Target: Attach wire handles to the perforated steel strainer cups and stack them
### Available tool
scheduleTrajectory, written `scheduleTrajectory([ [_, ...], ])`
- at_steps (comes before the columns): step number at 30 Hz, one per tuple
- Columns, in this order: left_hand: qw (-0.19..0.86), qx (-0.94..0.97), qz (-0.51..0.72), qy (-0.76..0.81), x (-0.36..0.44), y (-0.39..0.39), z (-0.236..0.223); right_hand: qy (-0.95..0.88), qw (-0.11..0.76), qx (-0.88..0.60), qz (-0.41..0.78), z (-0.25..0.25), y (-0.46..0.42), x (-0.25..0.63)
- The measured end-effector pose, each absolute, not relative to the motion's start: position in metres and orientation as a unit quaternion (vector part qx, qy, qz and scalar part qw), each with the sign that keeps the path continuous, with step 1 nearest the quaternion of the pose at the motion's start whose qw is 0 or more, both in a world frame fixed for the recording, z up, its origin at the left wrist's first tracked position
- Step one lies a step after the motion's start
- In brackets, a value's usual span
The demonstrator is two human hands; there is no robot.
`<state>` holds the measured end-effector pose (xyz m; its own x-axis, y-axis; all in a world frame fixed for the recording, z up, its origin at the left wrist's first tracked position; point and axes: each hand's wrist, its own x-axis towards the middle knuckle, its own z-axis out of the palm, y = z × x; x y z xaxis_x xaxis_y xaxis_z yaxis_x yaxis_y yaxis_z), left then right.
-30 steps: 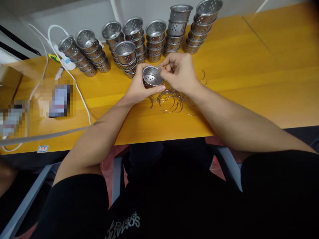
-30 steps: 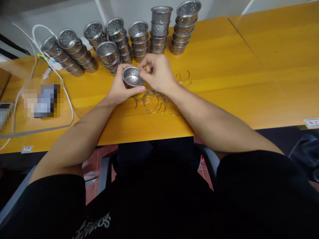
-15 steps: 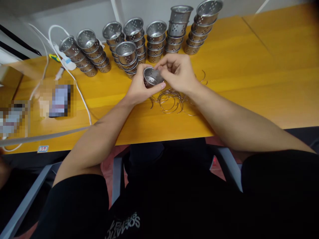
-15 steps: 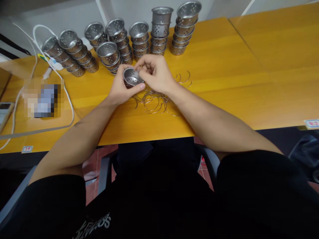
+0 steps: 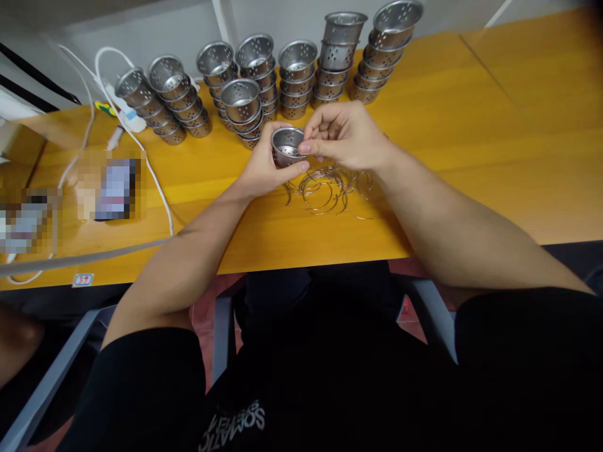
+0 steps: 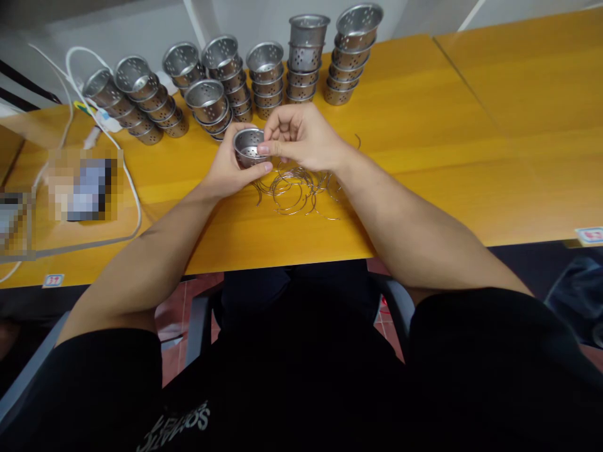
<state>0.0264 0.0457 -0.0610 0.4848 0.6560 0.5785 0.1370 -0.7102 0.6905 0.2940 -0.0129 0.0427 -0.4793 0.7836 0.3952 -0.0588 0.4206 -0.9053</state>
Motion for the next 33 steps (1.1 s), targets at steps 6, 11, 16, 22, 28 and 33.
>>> scheduleTrajectory([
  [6,0.288,0.814,0.437,0.252,0.025,0.042,-0.055,-0.723,0.421,-0.253,0.486,0.044,-0.016,0.298],
  [11,0.282,0.813,0.443,0.25,0.025,0.037,-0.054,-0.731,0.417,-0.226,0.49,0.044,-0.015,0.297],
  [16,0.282,0.815,0.441,0.247,0.025,0.035,-0.055,-0.732,0.405,-0.246,0.489,0.046,-0.016,0.296],
  [22,0.276,0.811,0.446,0.26,0.028,0.034,-0.056,-0.746,0.4,-0.257,0.465,0.05,-0.02,0.296],
  [28,0.271,0.795,0.453,0.299,0.028,0.048,-0.057,-0.742,0.484,-0.267,0.379,0.039,-0.012,0.297],
  [33,0.266,0.792,0.456,0.307,0.028,0.045,-0.048,-0.801,0.476,-0.268,0.247,0.037,-0.009,0.303],
])
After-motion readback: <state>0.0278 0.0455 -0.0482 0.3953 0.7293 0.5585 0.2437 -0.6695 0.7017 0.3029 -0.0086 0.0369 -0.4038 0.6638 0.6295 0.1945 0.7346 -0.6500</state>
